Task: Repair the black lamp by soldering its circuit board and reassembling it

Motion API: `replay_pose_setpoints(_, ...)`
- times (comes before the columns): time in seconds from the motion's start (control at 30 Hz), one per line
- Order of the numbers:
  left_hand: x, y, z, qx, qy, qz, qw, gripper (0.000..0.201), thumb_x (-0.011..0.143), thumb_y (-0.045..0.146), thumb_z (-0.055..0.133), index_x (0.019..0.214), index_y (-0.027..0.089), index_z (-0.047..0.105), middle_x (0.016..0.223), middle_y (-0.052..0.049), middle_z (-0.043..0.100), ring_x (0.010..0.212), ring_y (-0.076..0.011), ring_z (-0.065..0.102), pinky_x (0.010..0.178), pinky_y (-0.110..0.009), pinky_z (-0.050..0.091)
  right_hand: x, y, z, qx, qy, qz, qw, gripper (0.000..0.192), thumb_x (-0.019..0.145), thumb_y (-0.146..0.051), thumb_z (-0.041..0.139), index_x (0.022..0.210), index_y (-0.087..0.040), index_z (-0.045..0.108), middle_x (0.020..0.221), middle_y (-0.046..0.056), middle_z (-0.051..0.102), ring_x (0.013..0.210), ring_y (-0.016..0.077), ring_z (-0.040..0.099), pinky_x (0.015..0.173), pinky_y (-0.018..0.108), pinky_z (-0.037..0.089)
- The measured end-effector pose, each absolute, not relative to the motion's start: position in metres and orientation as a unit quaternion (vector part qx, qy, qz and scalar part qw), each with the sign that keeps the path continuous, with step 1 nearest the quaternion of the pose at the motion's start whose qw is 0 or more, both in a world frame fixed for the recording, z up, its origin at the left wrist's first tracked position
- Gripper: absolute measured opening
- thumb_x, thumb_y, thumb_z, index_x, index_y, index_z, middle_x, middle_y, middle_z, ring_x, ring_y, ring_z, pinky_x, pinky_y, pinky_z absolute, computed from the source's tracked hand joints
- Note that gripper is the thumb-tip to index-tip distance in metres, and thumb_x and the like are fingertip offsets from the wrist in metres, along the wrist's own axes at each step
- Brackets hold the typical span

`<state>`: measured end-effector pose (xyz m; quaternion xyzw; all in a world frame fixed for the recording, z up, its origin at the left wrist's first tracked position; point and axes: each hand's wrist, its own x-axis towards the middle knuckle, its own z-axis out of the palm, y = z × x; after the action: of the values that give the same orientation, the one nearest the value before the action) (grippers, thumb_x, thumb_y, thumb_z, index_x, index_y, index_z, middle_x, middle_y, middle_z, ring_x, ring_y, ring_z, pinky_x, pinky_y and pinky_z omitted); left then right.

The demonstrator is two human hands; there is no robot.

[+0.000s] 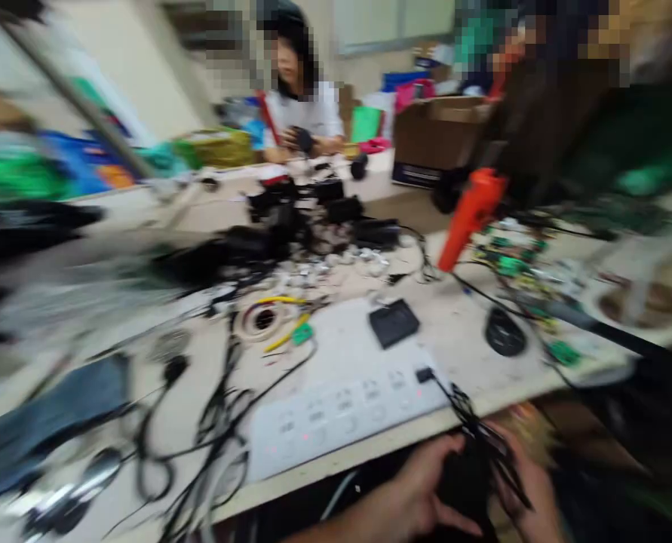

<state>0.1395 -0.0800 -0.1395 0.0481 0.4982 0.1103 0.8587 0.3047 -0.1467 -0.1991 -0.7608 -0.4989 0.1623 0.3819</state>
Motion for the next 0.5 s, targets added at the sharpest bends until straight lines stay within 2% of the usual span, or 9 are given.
replay_pose_setpoints(0.07, 0.148, -0.086, -0.142, 0.09, 0.507, 0.039, 0.856, 0.036, 0.089, 0.039, 0.056, 0.11, 0.01, 0.062, 0.098, -0.014, 0.066, 0.078, -0.0245, 0.065, 0.052, -0.034, 0.056, 0.297, -0.159, -0.196, -0.777, -0.439, 0.165, 0.42, 0.036, 0.092, -0.053, 0.048, 0.094, -0.022, 0.066, 0.084, 0.009, 0.067, 0.073, 0.0239, 0.066, 0.06, 0.033, 0.054)
replay_pose_setpoints(0.1, 0.15, -0.087, -0.143, 0.111, 0.51, 0.029, 0.852, 0.037, 0.09, 0.041, 0.054, 0.114, 0.014, 0.06, 0.102, -0.013, 0.066, 0.08, -0.0239, 0.065, 0.05, -0.031, 0.055, 0.293, -0.16, -0.196, -0.787, -0.421, 0.162, 0.42, 0.034, 0.091, -0.05, 0.048, 0.096, -0.022, 0.067, 0.088, 0.009, 0.068, 0.078, 0.0242, 0.067, 0.065, 0.033, 0.055)
replay_pose_setpoints(0.17, 0.151, -0.085, -0.145, 0.147, 0.513, 0.014, 0.846, 0.037, 0.089, 0.041, 0.054, 0.121, 0.023, 0.056, 0.11, -0.009, 0.065, 0.083, -0.0227, 0.066, 0.048, -0.027, 0.055, 0.288, -0.16, -0.196, -0.799, -0.393, 0.159, 0.426, 0.03, 0.09, -0.044, 0.049, 0.096, -0.021, 0.067, 0.088, 0.008, 0.067, 0.077, 0.0225, 0.066, 0.065, 0.031, 0.054)
replay_pose_setpoints(0.23, 0.151, -0.083, -0.147, 0.168, 0.513, 0.0, 0.842, 0.042, 0.087, 0.044, 0.057, 0.125, 0.027, 0.052, 0.11, -0.008, 0.065, 0.083, -0.0226, 0.067, 0.049, -0.027, 0.055, 0.285, -0.16, -0.195, -0.803, -0.377, 0.16, 0.433, 0.027, 0.09, -0.039, 0.05, 0.096, -0.02, 0.068, 0.089, 0.007, 0.067, 0.077, 0.0212, 0.065, 0.064, 0.029, 0.053)
replay_pose_setpoints(0.5, 0.155, -0.086, -0.147, 0.192, 0.521, -0.021, 0.831, 0.041, 0.089, 0.041, 0.056, 0.127, 0.025, 0.051, 0.107, -0.011, 0.065, 0.084, -0.0235, 0.069, 0.055, -0.031, 0.058, 0.286, -0.167, -0.195, -0.798, -0.356, 0.167, 0.456, 0.019, 0.09, -0.03, 0.052, 0.098, -0.02, 0.066, 0.089, 0.007, 0.065, 0.08, 0.0205, 0.064, 0.065, 0.028, 0.05)
